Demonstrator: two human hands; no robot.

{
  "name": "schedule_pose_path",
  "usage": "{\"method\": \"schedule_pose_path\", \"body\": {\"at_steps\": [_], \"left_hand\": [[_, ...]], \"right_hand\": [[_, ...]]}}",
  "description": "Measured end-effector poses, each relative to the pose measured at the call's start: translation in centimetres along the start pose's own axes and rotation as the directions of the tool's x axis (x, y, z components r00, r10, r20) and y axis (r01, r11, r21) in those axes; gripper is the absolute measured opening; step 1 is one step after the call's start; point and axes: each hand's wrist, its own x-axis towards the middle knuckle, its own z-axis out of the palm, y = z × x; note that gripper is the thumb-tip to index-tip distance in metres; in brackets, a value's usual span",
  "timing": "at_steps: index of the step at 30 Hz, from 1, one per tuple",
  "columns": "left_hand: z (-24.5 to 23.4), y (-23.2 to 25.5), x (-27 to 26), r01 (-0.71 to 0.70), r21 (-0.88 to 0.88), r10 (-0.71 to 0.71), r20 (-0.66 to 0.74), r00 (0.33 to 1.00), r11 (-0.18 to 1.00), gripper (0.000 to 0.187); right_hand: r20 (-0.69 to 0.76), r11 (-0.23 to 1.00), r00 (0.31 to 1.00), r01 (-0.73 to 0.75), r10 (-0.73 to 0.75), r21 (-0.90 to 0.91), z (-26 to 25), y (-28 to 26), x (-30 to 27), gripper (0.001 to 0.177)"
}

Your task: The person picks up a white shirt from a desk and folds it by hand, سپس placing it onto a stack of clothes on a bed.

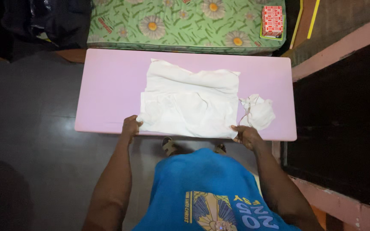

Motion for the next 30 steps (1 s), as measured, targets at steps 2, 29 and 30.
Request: {"method": "schedule_pose_path", "body": {"at_steps": [2, 29, 30], "left_hand": [[0.1, -0.6, 0.4, -0.038, -0.034, 0.038, -0.01, 0.999, 0.999, 0.029], [4.0, 5.5, -1.6, -0.039, 0.298, 0.168, -0.423, 0.891, 0.954, 0.03], [4.1, 5.5, -1.9, -0.171, 0.172, 0.229, -0.42, 0.878, 0.97, 0.019]], "right_hand": [[-0.033, 0.998, 0.998, -0.051, 0.051, -0.019, 1.0, -0.1, -0.1, 0.029], [-0.042, 0.942, 0.995, -0.07, 0.089, 0.329, 3.8, -4.2, -1.6, 0.033], [-0.051, 0.936, 0.997, -0.043, 0.065, 0.35, 3.0, -3.5, -0.6, 0.029]]}}
